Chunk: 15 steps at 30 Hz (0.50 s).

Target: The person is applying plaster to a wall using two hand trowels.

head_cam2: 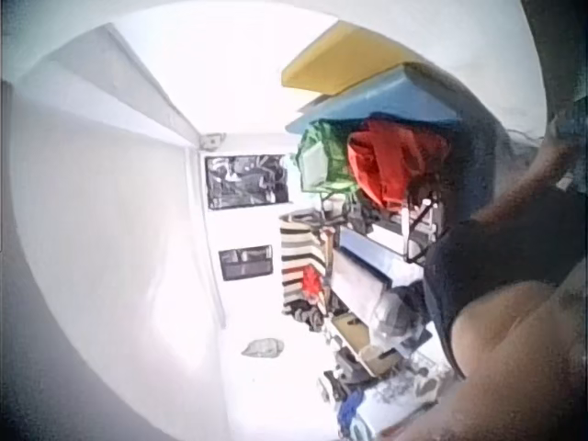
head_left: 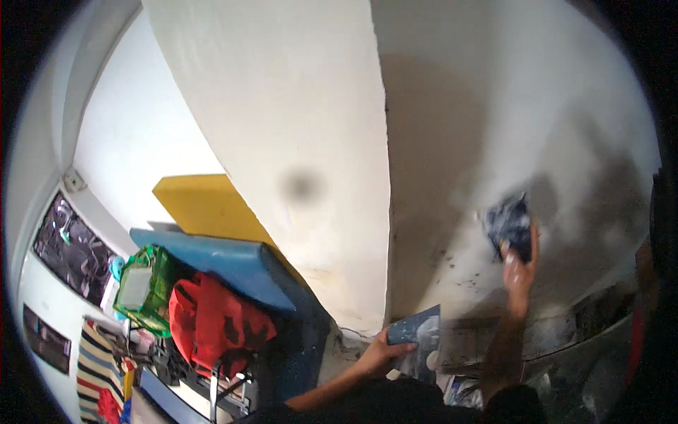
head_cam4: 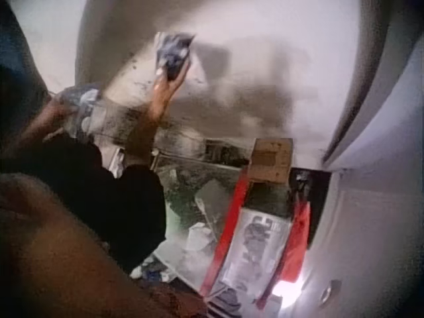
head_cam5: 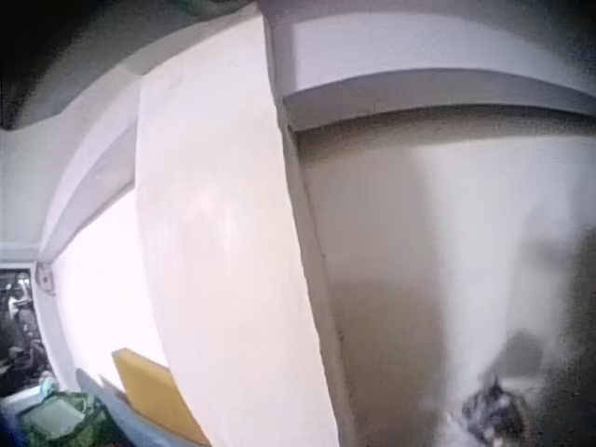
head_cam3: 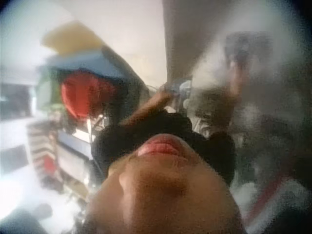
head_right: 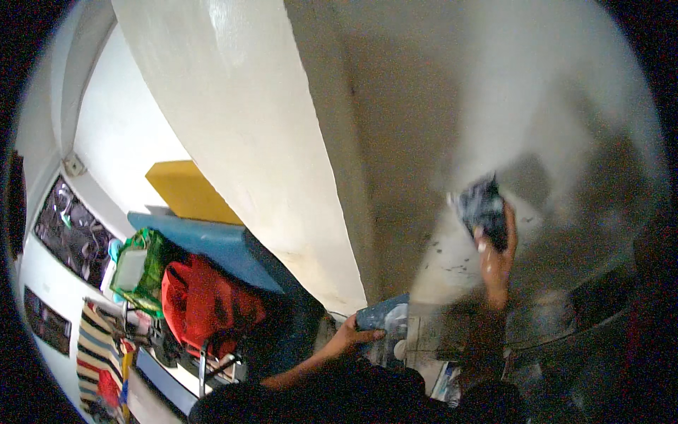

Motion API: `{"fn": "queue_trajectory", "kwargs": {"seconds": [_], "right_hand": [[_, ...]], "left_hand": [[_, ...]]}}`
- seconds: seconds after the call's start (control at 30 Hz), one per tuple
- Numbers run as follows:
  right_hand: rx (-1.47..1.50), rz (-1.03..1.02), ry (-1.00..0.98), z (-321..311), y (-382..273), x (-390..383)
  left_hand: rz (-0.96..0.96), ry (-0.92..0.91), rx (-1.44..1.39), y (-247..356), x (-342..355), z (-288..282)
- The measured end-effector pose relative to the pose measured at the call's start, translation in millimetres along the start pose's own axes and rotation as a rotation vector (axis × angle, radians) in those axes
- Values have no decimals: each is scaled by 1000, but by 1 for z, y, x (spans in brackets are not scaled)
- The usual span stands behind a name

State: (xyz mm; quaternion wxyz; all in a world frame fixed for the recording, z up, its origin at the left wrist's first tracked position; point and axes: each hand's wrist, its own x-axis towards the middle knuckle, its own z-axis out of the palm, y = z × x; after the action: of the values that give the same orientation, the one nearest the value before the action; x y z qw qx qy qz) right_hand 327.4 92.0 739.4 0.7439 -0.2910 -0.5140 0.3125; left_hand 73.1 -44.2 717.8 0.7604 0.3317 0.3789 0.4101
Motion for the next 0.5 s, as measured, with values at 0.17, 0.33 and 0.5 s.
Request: {"fn": "queue_trajectory", "kwargs": {"seconds": [0.17, 0.33, 0.5], "right_hand": [[-32, -498, -65, 123, -106, 104], [-137, -913, -209, 193, -151, 155], [19, -1026, -261, 240, -159, 179]], "left_hand": [[105, 158, -77, 0, -22, -32], [178, 215, -125, -5, -52, -58], [261, 600, 36, -13, -90, -92]]}}
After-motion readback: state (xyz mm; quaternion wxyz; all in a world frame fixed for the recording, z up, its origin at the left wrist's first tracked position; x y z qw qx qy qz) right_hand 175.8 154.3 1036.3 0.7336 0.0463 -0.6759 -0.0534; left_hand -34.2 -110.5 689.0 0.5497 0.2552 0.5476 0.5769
